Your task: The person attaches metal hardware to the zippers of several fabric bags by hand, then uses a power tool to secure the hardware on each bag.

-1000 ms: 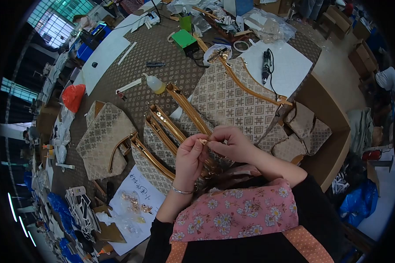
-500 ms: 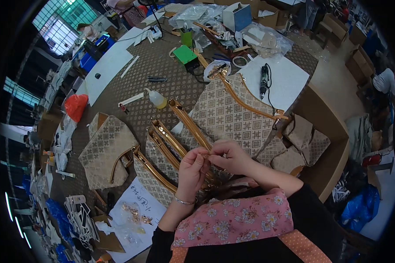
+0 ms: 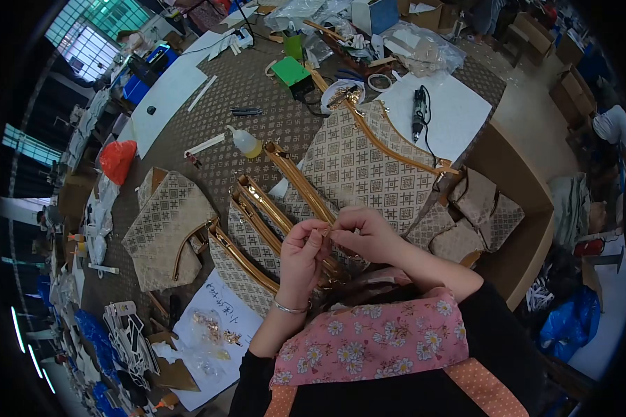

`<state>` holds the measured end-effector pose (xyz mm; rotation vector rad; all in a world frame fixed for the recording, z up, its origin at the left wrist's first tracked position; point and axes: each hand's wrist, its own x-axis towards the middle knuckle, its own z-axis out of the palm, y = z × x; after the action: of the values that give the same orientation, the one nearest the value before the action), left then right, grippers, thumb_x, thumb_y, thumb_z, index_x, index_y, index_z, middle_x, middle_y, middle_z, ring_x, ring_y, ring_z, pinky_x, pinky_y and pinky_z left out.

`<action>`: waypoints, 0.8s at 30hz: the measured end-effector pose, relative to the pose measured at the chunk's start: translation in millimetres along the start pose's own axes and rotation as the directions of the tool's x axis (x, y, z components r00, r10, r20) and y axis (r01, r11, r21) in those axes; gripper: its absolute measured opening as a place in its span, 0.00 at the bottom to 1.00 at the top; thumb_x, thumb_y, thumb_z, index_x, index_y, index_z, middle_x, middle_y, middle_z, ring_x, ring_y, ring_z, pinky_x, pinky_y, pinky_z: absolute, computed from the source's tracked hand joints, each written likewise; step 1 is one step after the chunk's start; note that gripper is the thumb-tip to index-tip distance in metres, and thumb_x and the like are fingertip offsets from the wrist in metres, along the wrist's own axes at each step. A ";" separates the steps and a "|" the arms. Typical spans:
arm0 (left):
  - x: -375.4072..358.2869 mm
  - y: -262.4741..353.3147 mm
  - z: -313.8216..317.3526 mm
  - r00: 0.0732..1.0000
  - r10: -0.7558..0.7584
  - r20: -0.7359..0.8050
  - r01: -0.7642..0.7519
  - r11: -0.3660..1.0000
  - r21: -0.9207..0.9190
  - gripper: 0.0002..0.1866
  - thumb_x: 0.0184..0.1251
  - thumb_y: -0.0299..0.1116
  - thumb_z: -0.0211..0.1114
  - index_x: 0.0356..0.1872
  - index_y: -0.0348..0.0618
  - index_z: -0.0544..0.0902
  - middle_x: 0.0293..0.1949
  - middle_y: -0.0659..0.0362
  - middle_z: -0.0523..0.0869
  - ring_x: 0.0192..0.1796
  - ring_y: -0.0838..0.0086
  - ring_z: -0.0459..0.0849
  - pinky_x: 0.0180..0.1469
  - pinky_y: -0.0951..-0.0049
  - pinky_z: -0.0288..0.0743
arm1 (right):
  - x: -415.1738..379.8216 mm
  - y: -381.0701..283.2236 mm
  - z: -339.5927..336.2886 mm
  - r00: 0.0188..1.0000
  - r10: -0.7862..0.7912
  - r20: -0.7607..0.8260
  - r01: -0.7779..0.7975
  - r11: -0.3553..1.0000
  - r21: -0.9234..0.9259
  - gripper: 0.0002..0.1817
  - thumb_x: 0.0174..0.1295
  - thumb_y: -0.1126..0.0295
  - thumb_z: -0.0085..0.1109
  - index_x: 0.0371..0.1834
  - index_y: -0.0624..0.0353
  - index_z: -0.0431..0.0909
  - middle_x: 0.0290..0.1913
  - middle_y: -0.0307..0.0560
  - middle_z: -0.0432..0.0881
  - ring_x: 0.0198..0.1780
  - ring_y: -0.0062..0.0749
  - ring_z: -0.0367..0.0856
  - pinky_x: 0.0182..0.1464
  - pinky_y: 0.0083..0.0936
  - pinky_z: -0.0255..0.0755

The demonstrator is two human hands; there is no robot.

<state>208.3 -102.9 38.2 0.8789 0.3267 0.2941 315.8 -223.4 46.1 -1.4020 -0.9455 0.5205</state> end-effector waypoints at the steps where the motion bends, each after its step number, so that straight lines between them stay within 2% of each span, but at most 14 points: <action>1: -0.6 0.8 1.6 1.000 -0.002 0.000 0.002 1.000 0.000 0.09 0.67 0.33 0.57 0.42 0.39 0.77 0.26 0.66 0.75 0.25 0.85 0.67 0.28 0.87 0.61 | -0.1 -0.2 -0.2 1.000 0.001 -0.001 -0.001 1.000 0.001 0.07 0.56 0.75 0.58 0.23 0.65 0.76 0.19 0.38 0.72 0.23 0.21 0.72 0.26 0.21 0.64; 3: -1.5 4.1 5.7 0.999 -0.018 -0.040 0.018 1.000 0.006 0.09 0.68 0.33 0.56 0.43 0.39 0.77 0.26 0.67 0.75 0.25 0.85 0.67 0.28 0.86 0.61 | 0.8 -1.2 -0.5 1.000 -0.014 0.028 0.014 1.000 -0.006 0.06 0.55 0.75 0.58 0.23 0.64 0.77 0.20 0.39 0.72 0.24 0.23 0.72 0.27 0.22 0.64; 10: -1.5 4.2 10.1 0.998 -0.047 -0.030 0.046 0.999 -0.029 0.09 0.69 0.33 0.54 0.44 0.39 0.76 0.26 0.68 0.74 0.25 0.86 0.67 0.29 0.86 0.63 | 1.3 -6.3 -5.1 0.998 -0.026 0.062 0.030 0.997 -0.065 0.05 0.55 0.74 0.58 0.24 0.64 0.77 0.22 0.41 0.72 0.25 0.27 0.72 0.29 0.25 0.64; 15: -2.5 3.5 12.5 0.999 -0.025 -0.022 0.024 0.999 -0.048 0.10 0.70 0.34 0.54 0.44 0.40 0.76 0.25 0.68 0.73 0.25 0.86 0.67 0.32 0.85 0.68 | 2.1 -7.9 -10.4 0.992 -0.042 0.121 0.062 0.983 -0.171 0.04 0.54 0.73 0.58 0.26 0.63 0.77 0.24 0.44 0.73 0.28 0.32 0.73 0.30 0.26 0.65; 24: -1.1 4.8 6.9 0.994 -0.101 0.044 0.103 0.994 -0.041 0.10 0.69 0.35 0.54 0.44 0.39 0.76 0.29 0.65 0.77 0.28 0.84 0.72 0.33 0.84 0.70 | 5.6 -13.2 -20.2 0.984 -0.009 0.178 0.036 0.988 -0.147 0.05 0.53 0.73 0.60 0.25 0.63 0.78 0.21 0.44 0.73 0.24 0.33 0.73 0.27 0.26 0.65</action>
<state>209.5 -105.3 46.2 0.8217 0.3241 0.1876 332.3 -232.8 62.1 -1.4956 -1.1626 0.5738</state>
